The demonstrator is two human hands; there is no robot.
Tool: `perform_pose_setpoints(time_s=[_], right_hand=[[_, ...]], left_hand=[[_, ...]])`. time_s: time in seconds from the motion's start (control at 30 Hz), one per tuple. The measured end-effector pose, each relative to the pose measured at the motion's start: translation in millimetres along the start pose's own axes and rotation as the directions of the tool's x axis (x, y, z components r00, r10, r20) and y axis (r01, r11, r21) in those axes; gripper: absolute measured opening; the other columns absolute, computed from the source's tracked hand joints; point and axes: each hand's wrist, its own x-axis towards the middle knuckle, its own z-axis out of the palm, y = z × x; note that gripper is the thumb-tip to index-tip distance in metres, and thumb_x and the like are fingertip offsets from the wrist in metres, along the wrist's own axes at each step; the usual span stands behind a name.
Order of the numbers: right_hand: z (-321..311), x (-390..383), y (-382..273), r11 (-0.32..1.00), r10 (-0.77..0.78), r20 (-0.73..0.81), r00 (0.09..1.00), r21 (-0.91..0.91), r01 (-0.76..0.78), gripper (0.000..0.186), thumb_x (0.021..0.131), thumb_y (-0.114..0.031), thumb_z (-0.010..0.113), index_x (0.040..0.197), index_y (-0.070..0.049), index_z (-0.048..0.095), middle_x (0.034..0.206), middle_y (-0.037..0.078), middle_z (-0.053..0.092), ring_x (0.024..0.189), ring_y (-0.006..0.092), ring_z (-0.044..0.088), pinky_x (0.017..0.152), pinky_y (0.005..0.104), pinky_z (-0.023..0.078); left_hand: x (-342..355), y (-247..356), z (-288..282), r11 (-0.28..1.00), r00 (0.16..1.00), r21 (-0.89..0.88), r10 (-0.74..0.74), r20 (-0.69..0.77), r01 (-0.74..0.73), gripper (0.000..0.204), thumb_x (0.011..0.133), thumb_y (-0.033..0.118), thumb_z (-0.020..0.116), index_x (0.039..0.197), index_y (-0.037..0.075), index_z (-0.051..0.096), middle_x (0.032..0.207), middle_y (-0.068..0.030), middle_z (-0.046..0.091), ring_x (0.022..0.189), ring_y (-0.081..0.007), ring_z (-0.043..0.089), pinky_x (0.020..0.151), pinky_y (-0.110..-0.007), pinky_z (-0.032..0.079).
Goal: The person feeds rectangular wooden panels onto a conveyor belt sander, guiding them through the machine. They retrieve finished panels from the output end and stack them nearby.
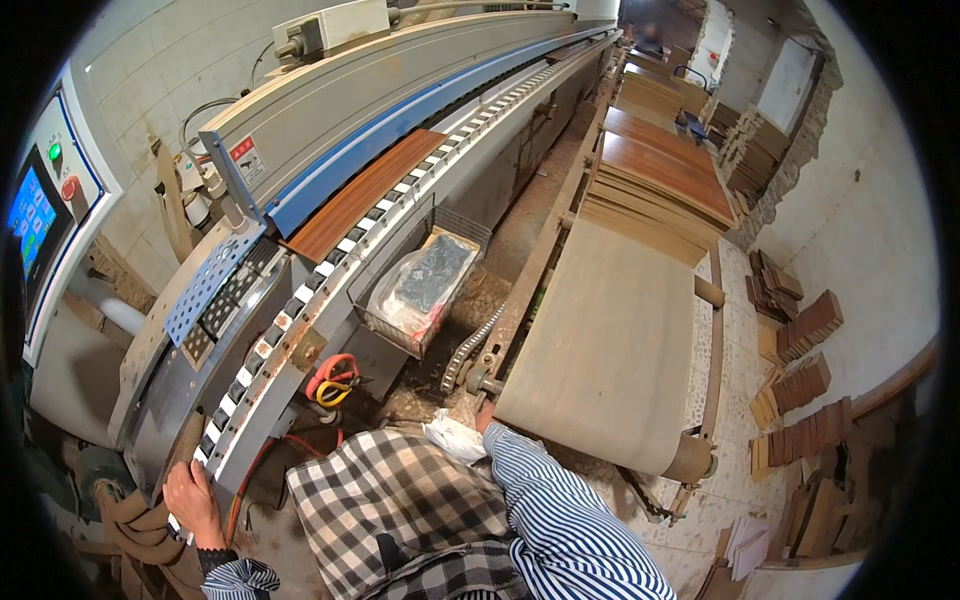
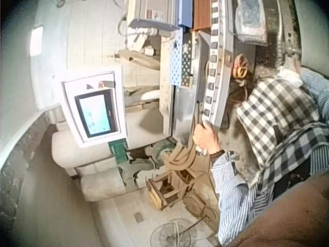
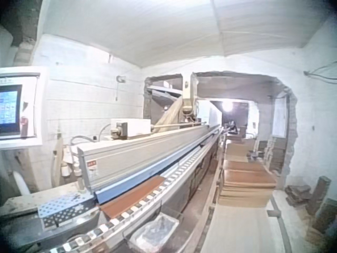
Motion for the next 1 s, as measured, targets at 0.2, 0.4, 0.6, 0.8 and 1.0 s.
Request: perform_pose_setpoints(time_s=[0.2,0.4,0.6,0.8,1.0], right_hand=[[0,5,4,0.990,0.079,0.108,0.991,-0.122,-0.065,0.030,0.084,-0.020,0.061,0.112,-0.009,0.065,0.104,0.022,0.067,0.100,0.0382,0.062,0.087,0.0465,0.048],[-7,-13,-10,0.976,-0.190,-0.235,0.953,0.057,0.209,0.008,0.072,0.007,0.054,0.077,0.003,0.059,0.068,0.024,0.055,0.061,0.0316,0.053,0.056,0.0488,0.041],[20,5,17,0.970,-0.133,-0.231,0.964,0.169,0.174,0.011,0.070,0.009,0.050,0.074,0.003,0.057,0.062,0.018,0.052,0.063,0.0217,0.048,0.056,0.0491,0.036],[-1,-1,0,0.980,-0.059,-0.046,0.997,0.190,0.066,0.021,0.076,-0.003,0.056,0.096,-0.002,0.063,0.086,0.024,0.061,0.085,0.0364,0.058,0.076,0.0500,0.044],[16,3,13,0.953,-0.151,-0.241,0.959,0.221,0.205,0.013,0.074,0.007,0.049,0.082,0.005,0.060,0.068,0.020,0.058,0.064,0.0266,0.052,0.059,0.0462,0.042]], left_hand=[[0,0,1,1.000,1.000,0.007,-0.012,0.019,0.012,0.040,0.095,0.037,0.049,0.075,0.002,0.051,0.075,-0.0169,0.055,0.075,-0.0351,0.053,0.069,-0.043,0.040],[-3,0,-1,1.000,1.000,-0.004,0.000,-0.020,0.000,0.041,0.095,0.036,0.049,0.075,0.002,0.050,0.075,-0.0170,0.054,0.074,-0.0352,0.053,0.069,-0.043,0.039],[0,-1,1,1.000,1.000,-0.005,0.004,-0.012,-0.004,0.040,0.095,0.036,0.049,0.075,0.002,0.051,0.076,-0.0171,0.055,0.075,-0.0351,0.053,0.069,-0.043,0.039],[-4,-1,0,1.000,1.000,-0.005,0.002,-0.014,-0.002,0.039,0.096,0.036,0.049,0.076,0.001,0.052,0.077,-0.0169,0.056,0.076,-0.0350,0.053,0.069,-0.043,0.040],[-1,-1,-1,1.000,1.000,0.006,0.014,-0.012,-0.014,0.038,0.096,0.034,0.049,0.076,0.002,0.052,0.077,-0.0166,0.056,0.076,-0.0347,0.053,0.069,-0.043,0.040]])
